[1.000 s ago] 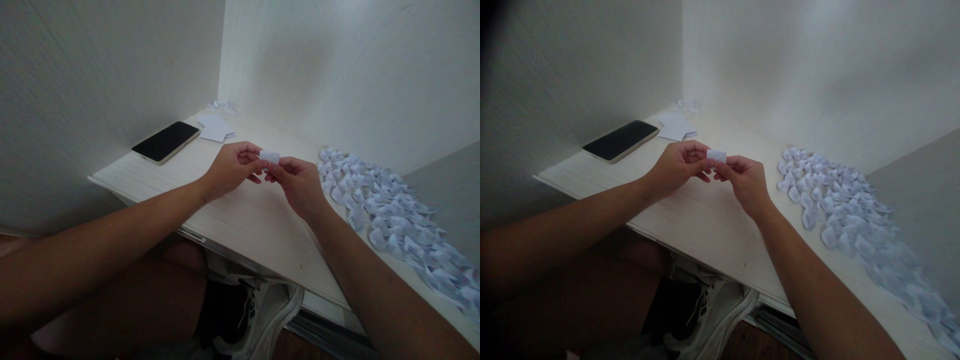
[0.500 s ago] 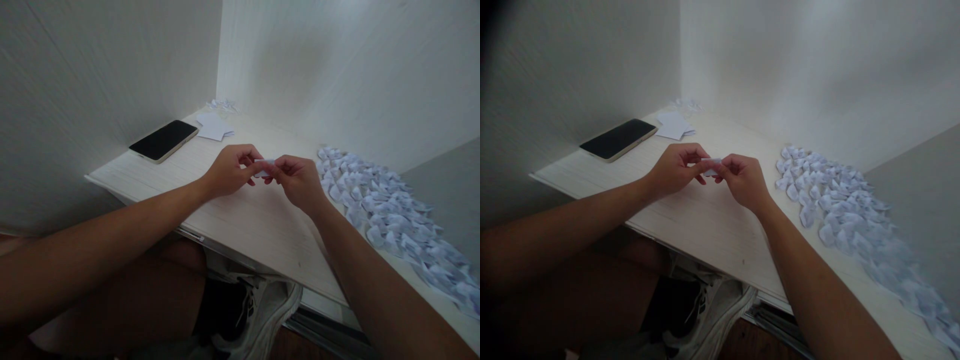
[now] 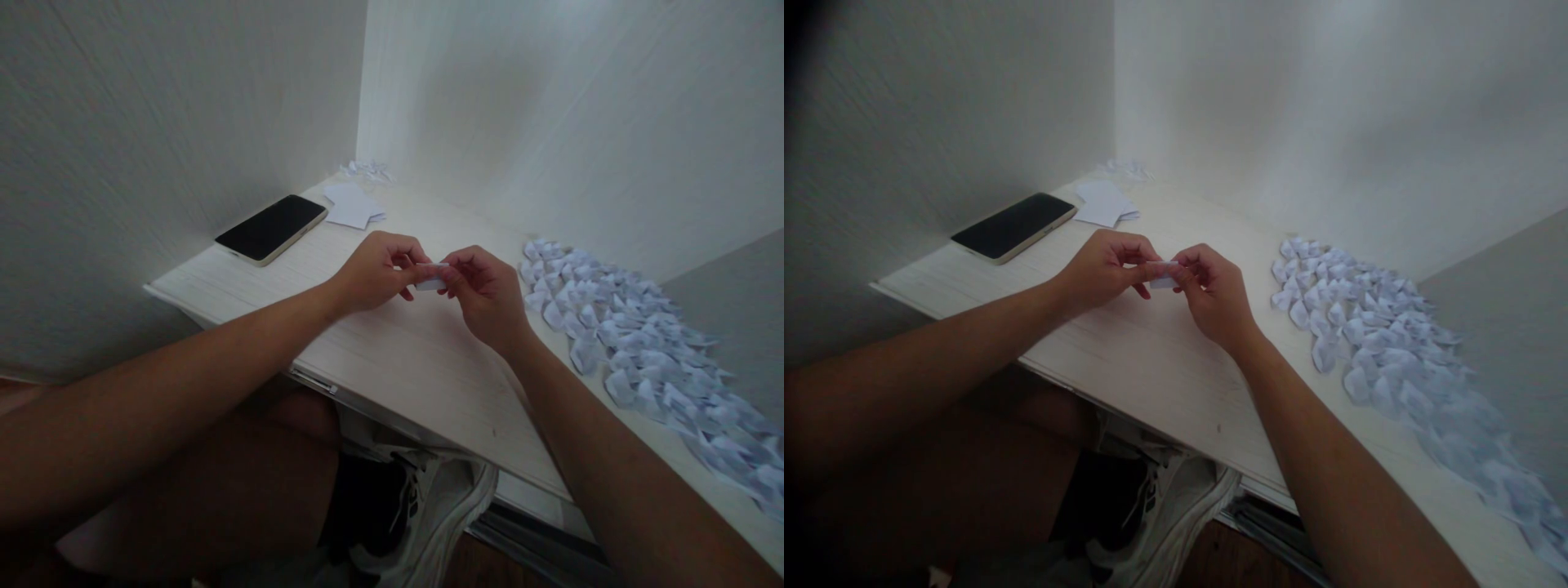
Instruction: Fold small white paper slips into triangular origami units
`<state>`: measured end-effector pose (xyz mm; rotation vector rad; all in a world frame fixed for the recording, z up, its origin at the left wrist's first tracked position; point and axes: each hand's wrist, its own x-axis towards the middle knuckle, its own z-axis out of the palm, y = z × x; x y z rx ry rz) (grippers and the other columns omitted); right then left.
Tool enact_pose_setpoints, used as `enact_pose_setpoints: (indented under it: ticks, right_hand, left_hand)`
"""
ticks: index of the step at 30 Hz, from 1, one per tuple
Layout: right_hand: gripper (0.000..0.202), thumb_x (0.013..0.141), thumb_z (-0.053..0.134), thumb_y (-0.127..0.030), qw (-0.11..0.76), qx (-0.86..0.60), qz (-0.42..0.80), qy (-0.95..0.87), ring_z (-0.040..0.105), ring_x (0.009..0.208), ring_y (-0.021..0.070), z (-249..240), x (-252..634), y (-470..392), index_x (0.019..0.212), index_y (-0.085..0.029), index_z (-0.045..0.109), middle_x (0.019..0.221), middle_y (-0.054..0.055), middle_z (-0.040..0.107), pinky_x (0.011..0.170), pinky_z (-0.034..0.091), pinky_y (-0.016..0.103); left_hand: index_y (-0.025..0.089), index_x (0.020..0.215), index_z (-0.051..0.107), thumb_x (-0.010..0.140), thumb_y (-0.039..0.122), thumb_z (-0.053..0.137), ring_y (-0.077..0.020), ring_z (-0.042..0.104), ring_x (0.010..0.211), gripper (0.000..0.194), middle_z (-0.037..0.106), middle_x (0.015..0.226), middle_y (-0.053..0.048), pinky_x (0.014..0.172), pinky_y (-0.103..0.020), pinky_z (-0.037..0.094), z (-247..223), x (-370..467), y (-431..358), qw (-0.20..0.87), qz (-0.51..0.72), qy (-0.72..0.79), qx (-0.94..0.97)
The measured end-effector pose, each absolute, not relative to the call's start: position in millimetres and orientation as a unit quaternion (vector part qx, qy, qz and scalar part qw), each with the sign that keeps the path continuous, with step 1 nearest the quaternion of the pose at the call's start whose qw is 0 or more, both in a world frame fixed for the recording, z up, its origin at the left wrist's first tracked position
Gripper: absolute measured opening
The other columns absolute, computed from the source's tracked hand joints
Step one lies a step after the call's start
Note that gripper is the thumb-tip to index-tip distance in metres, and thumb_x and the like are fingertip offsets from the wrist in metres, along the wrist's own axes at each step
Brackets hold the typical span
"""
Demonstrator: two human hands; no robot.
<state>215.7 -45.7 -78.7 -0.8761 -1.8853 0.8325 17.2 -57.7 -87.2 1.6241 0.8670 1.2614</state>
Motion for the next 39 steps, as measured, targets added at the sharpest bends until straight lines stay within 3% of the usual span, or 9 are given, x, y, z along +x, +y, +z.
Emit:
enact_pose_setpoints:
  ticks: [11,22,27,33,39]
  right_hand:
    - [0.031,0.089,0.080,-0.048,0.441,-0.373,0.264,-0.772,0.058,0.064,0.0166,-65.3,217.0,-53.3,0.073,-0.024,0.070,0.070,0.001,0.069,0.063,0.048,0.033]
    - [0.052,0.074,0.088,-0.069,0.402,-0.358,0.423,-0.729,0.060,0.056,0.0133,-70.0,212.9,-48.7,0.072,-0.021,0.066,0.064,0.001,0.070,0.054,0.047,0.028]
    - [0.050,0.078,0.087,-0.066,0.375,-0.374,0.419,-0.737,0.062,0.057,0.0140,-67.5,216.4,-47.9,0.068,-0.020,0.068,0.061,0.002,0.069,0.057,0.048,0.029]
    - [0.048,0.079,0.086,-0.063,0.346,-0.386,0.448,-0.728,0.061,0.058,0.0129,-70.3,215.0,-47.6,0.069,-0.019,0.069,0.063,0.003,0.070,0.056,0.044,0.027]
    - [0.048,0.074,0.089,-0.061,0.336,-0.407,0.498,-0.688,0.055,0.057,0.0101,-74.5,217.0,-43.9,0.070,-0.017,0.068,0.066,0.003,0.073,0.055,0.039,0.026]
  left_hand:
    - [0.015,0.076,0.075,0.085,0.030,0.080,-0.0111,0.066,0.061,0.018,0.071,0.069,-0.003,0.055,-0.020,0.062,-87.4,17.6,-57.1,0.436,0.495,0.337,0.671]
    - [0.015,0.073,0.071,0.092,0.024,0.066,-0.0092,0.061,0.052,0.022,0.070,0.065,-0.003,0.046,-0.017,0.054,-84.7,22.2,-63.9,0.361,0.528,0.386,0.664]
    - [0.015,0.076,0.072,0.093,0.027,0.069,-0.0109,0.063,0.054,0.021,0.069,0.064,-0.004,0.046,-0.019,0.055,-85.8,23.6,-63.6,0.410,0.503,0.396,0.650]
    - [0.016,0.072,0.069,0.093,0.021,0.069,-0.0078,0.058,0.047,0.022,0.066,0.061,-0.001,0.042,-0.017,0.047,-84.7,22.1,-63.1,0.378,0.502,0.409,0.661]
    - [0.014,0.071,0.066,0.097,0.019,0.068,-0.0081,0.058,0.048,0.027,0.064,0.059,-0.001,0.044,-0.018,0.051,-81.2,23.4,-61.9,0.460,0.475,0.440,0.608]
